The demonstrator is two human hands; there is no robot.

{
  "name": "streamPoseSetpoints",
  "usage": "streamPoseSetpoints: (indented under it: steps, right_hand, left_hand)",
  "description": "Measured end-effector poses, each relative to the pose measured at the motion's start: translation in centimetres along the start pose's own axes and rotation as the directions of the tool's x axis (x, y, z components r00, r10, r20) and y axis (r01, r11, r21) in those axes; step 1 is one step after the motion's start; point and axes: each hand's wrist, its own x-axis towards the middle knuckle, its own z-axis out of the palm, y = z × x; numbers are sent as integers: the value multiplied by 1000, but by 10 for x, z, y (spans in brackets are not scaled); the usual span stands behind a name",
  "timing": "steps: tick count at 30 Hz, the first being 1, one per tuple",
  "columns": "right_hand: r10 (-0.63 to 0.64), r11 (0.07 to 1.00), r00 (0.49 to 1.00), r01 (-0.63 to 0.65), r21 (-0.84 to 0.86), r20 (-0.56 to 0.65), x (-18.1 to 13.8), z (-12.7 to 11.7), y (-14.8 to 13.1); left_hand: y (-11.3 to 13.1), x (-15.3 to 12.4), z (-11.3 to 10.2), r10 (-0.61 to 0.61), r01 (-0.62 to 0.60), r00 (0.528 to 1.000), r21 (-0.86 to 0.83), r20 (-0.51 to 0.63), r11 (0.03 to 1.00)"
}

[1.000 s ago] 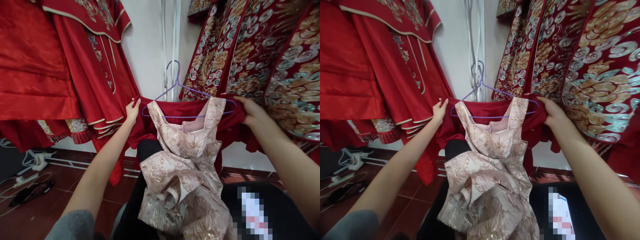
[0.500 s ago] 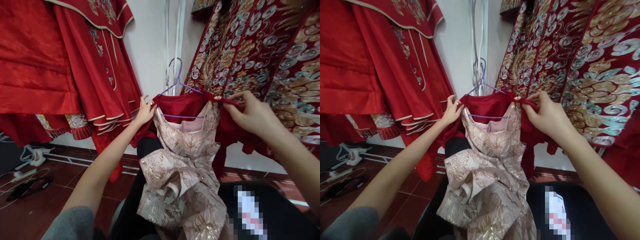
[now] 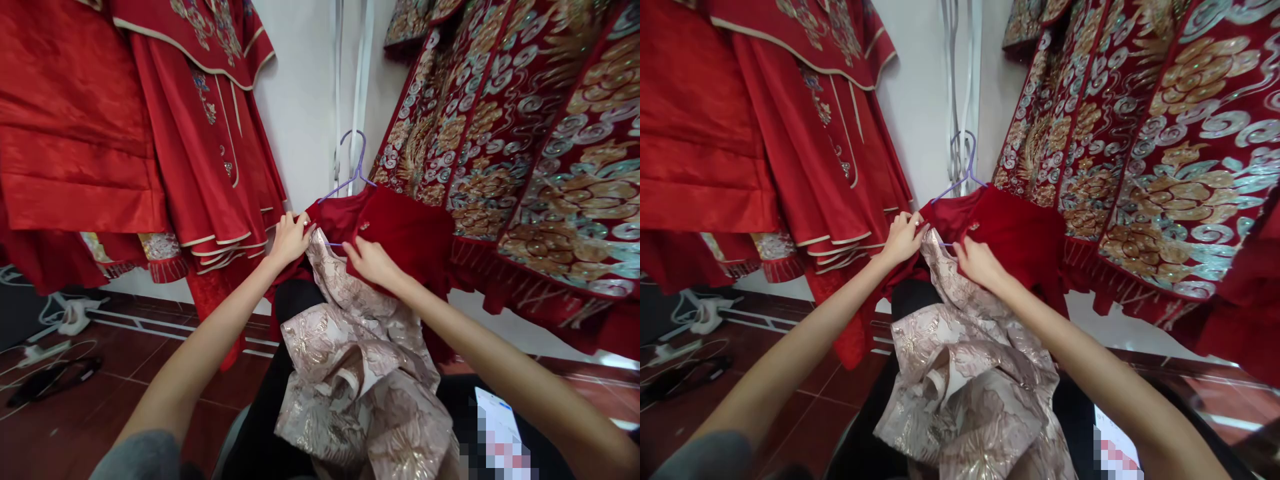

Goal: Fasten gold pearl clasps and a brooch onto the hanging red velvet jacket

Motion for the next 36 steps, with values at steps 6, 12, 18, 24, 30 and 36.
streamPoseSetpoints:
  steps: [6, 12, 18, 24, 30, 36]
  right_hand:
    - [-69, 998, 997, 69, 0, 27, -23, 5, 8]
    - [6, 934, 948, 109, 341, -318, -26, -24, 44]
    - [-82, 731, 969, 219, 646, -235, -4, -43, 50]
    - [-183, 712, 974, 227, 664, -136, -18, -31, 29]
    - [-99, 843, 969, 202, 499, -225, -28, -26, 40]
    - [-154, 883, 957, 244, 400, -244, -28, -39, 35]
  left_hand:
    - [2, -6, 0, -7, -2, 988, -61, -154, 998]
    - [42, -19, 21, -109, 60, 981, -282, -162, 958]
    - [93, -12, 26, -248, 110, 949, -535, -194, 838]
    - [110, -26, 18, -22, -25, 996, -496, -89, 868]
    - [98, -40, 27, -45, -47, 985, -507, -168, 860]
    - [101, -39, 21, -110, -41, 974, -635, -197, 772]
